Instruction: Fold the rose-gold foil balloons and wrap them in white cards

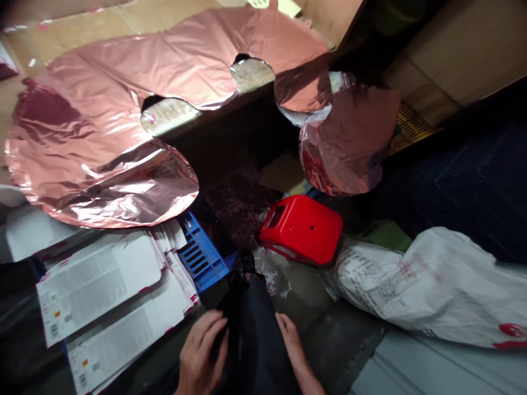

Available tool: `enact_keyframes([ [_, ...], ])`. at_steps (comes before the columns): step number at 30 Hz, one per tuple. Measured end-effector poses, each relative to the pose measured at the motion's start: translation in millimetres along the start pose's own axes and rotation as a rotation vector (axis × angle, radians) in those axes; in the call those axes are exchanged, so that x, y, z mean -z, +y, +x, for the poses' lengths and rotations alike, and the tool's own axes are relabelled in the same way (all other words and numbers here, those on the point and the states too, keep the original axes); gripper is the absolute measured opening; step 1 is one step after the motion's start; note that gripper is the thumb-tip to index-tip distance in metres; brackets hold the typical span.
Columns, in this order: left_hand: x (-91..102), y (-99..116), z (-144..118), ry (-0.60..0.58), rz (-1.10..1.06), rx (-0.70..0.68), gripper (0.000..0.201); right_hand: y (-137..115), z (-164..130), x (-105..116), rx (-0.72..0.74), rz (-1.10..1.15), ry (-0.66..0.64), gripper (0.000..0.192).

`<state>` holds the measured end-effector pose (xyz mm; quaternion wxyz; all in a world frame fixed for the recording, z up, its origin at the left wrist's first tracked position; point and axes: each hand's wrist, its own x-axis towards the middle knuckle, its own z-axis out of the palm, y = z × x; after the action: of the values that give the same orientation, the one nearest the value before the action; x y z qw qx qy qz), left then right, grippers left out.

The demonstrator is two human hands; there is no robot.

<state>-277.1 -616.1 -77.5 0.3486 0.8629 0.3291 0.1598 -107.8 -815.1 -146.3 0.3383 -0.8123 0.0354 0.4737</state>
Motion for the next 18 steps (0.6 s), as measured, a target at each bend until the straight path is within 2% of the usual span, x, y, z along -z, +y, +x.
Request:
enact_keyframes([
  [2,8.0,1.7,51.0,0.089,0.104,-0.103,0.042,-3.1,-1.6,0.7,0.017,-0.005,-0.005,0.065],
  [4,3.5,0.3,87.1,0.079,0.203,-0.111,0.043,-5.4,-1.5,3.3,0.028,-0.021,0.011,0.065],
  [6,-10.1,-4.1,108.0,0.026,0.285,-0.066,0.044,-5.3,3.2,8.7,0.035,-0.039,0.037,0.065],
  [8,-25.6,-10.0,117.7,-0.016,0.342,-0.012,0.046,-1.3,11.3,15.6,0.034,-0.052,0.062,0.063],
  [11,-40.7,-18.0,122.2,-0.030,0.382,0.004,0.037,12.6,18.2,25.3,0.016,-0.058,0.098,0.056],
  [15,-45.0,-23.8,125.8,0.027,0.399,-0.028,0.026,31.7,6.7,41.7,-0.051,-0.066,0.180,0.047],
  [18,-44.9,-25.5,127.9,0.070,0.401,-0.044,0.023,32.9,10.7,58.4,-0.071,-0.060,0.275,0.040],
])
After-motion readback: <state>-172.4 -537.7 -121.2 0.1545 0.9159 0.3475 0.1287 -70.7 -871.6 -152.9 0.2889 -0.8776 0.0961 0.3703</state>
